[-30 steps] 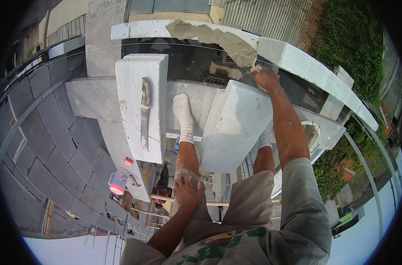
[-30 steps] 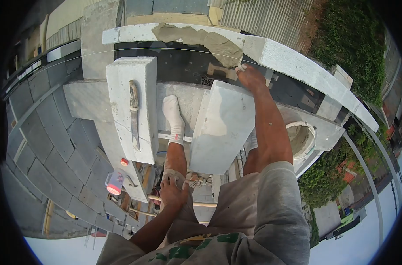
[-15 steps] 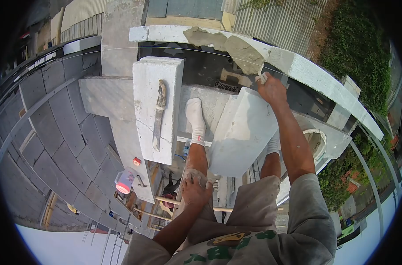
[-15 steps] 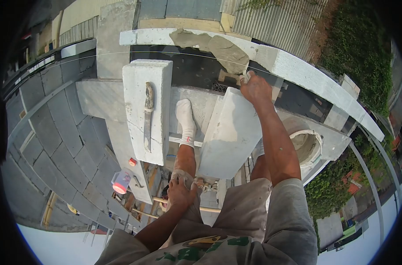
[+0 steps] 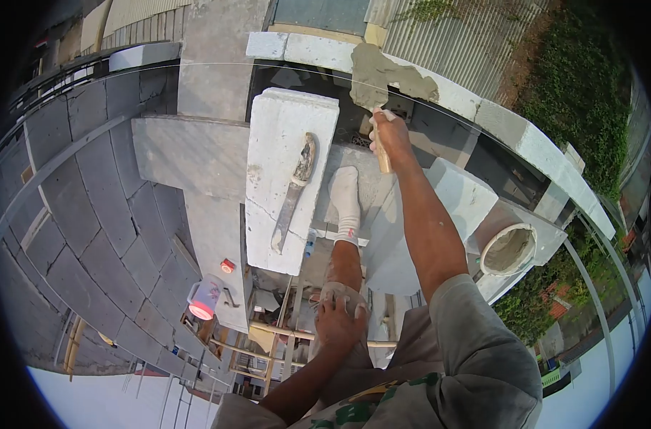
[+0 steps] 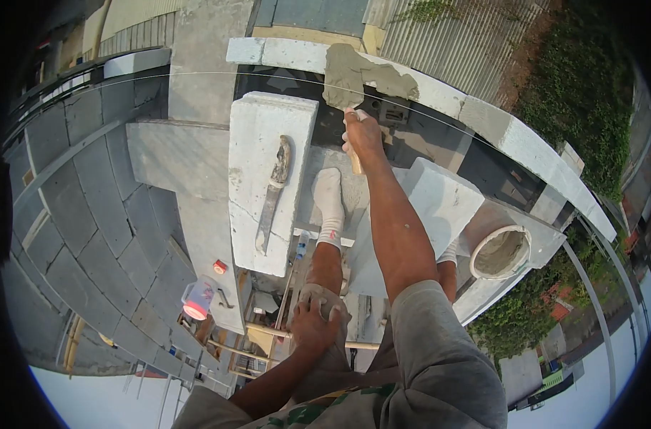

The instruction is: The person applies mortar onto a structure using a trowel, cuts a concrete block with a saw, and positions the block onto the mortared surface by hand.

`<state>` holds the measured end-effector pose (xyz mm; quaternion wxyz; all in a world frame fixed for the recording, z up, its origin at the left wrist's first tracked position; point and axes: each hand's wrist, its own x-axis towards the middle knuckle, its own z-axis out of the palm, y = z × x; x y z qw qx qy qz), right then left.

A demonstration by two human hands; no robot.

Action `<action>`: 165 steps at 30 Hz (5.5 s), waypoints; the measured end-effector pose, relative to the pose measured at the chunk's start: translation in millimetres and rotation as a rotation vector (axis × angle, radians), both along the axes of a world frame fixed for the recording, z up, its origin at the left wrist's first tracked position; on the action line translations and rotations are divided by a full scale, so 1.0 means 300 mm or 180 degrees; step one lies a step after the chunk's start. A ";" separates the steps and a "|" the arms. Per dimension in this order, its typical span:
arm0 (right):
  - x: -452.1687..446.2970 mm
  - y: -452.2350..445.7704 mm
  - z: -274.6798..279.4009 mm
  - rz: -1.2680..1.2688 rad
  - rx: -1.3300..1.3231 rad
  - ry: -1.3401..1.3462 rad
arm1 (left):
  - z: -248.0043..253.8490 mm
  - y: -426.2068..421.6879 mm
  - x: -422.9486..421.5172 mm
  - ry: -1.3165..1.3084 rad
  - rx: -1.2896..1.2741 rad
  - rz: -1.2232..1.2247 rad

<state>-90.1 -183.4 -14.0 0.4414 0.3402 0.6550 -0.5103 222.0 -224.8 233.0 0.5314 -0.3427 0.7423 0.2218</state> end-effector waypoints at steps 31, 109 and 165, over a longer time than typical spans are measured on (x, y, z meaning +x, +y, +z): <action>-0.045 0.547 0.136 0.2653 0.2614 0.0855 | -0.016 0.007 -0.006 0.0283 -0.0034 -0.0101; 0.188 0.223 0.078 -0.0689 -0.0622 -0.0740 | -0.013 -0.015 -0.018 0.0591 -0.0064 -0.0374; 0.447 0.191 -0.228 -0.0980 0.1835 0.0612 | -0.012 -0.078 -0.053 0.0532 0.0061 -0.0165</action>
